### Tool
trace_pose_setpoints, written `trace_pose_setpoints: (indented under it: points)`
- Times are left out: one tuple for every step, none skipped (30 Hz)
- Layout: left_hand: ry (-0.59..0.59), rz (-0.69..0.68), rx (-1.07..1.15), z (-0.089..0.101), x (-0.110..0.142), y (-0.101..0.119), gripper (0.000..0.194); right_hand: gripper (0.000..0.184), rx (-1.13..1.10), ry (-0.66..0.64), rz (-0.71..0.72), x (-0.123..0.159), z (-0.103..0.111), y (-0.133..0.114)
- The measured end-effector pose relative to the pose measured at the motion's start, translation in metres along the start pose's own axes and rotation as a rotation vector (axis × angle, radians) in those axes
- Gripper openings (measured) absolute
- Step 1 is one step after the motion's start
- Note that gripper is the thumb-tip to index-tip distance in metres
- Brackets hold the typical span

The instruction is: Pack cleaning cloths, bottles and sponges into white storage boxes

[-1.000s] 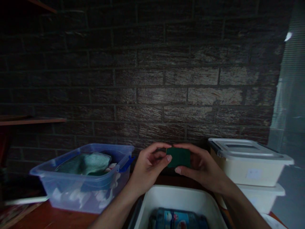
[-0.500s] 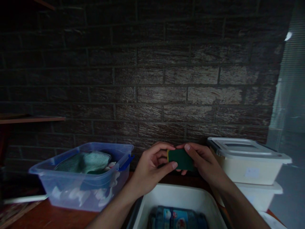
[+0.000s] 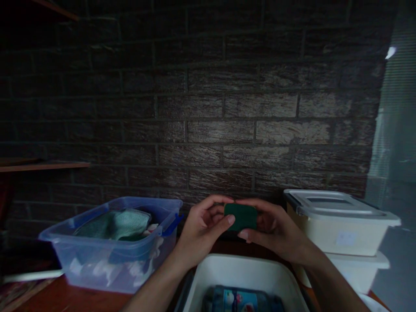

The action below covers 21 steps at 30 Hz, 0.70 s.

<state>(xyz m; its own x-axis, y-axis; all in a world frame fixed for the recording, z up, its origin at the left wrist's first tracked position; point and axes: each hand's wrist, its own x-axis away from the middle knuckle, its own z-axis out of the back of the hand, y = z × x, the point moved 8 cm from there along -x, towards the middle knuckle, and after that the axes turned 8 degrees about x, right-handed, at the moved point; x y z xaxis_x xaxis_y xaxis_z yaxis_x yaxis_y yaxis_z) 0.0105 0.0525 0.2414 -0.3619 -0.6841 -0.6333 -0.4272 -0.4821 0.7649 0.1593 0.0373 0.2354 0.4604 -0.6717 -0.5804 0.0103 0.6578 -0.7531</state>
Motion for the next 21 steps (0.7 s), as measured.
trace_pose_setpoints:
  points:
    - [-0.01,0.006,-0.002,-0.001,0.0,0.0,0.031,0.049,0.023,0.011,-0.019,0.0,0.002,0.002]
    - [-0.025,0.013,-0.001,-0.002,0.001,-0.001,0.031,0.045,0.044,0.023,-0.038,0.0,0.004,0.003]
    - [-0.04,0.019,0.0,-0.004,0.001,-0.002,0.031,0.041,0.058,0.037,-0.054,0.001,0.006,0.004]
    - [-0.05,0.024,0.0,-0.005,0.002,-0.002,0.032,0.039,0.065,0.054,-0.067,0.001,0.008,0.005]
    - [-0.055,0.028,-0.002,-0.006,0.003,-0.003,0.032,0.039,0.065,0.071,-0.079,0.001,0.01,0.006]
    - [-0.056,0.028,-0.003,-0.007,0.003,-0.003,0.033,0.04,0.064,0.086,-0.092,0.0,0.011,0.007]
    - [-0.055,0.028,-0.005,-0.007,0.004,-0.002,0.033,0.042,0.063,0.1,-0.104,0.0,0.012,0.007]
    - [-0.054,0.028,-0.006,-0.008,0.004,-0.002,0.033,0.044,0.062,0.113,-0.115,0.0,0.013,0.008]
    - [-0.055,0.031,-0.006,-0.008,0.005,-0.002,0.033,0.046,0.062,0.123,-0.12,0.0,0.014,0.007]
    - [-0.057,0.035,-0.005,-0.009,0.005,-0.002,0.033,0.047,0.061,0.129,-0.124,-0.001,0.014,0.007]
    - [-0.054,0.037,-0.004,-0.009,0.004,-0.002,0.034,0.047,0.058,0.133,-0.123,-0.001,0.014,0.007]
    - [-0.049,0.039,-0.003,-0.008,0.004,-0.001,0.033,0.047,0.052,0.135,-0.119,-0.001,0.014,0.006]
    - [-0.041,0.039,-0.002,-0.007,0.003,-0.001,0.033,0.045,0.044,0.128,-0.11,-0.002,0.014,0.006]
    - [-0.029,0.036,-0.002,-0.005,0.002,-0.001,0.033,0.043,0.036,0.116,-0.098,-0.002,0.013,0.005]
    - [-0.015,0.031,-0.003,-0.004,0.001,-0.001,0.033,0.041,0.029,0.096,-0.086,-0.002,0.011,0.004]
    - [-0.003,0.022,-0.007,-0.002,0.0,-0.001,0.033,0.041,0.022,0.074,-0.076,-0.002,0.009,0.004]
    - [0.009,0.011,-0.013,0.0,0.0,0.0,0.032,0.044,0.013,0.052,-0.068,-0.001,0.007,0.004]
    - [0.021,0.001,-0.02,0.002,-0.001,0.001,0.032,0.049,0.002,0.033,-0.062,-0.001,0.005,0.004]
    - [0.032,-0.008,-0.025,0.003,-0.001,0.001,0.032,0.055,-0.009,0.019,-0.056,0.0,0.003,0.004]
    - [0.04,-0.013,-0.028,0.004,-0.002,0.002,0.032,0.059,-0.02,0.013,-0.047,0.001,0.002,0.004]
    - [0.045,-0.014,-0.028,0.004,-0.002,0.002,0.032,0.061,-0.028,0.006,-0.037,0.001,0.001,0.003]
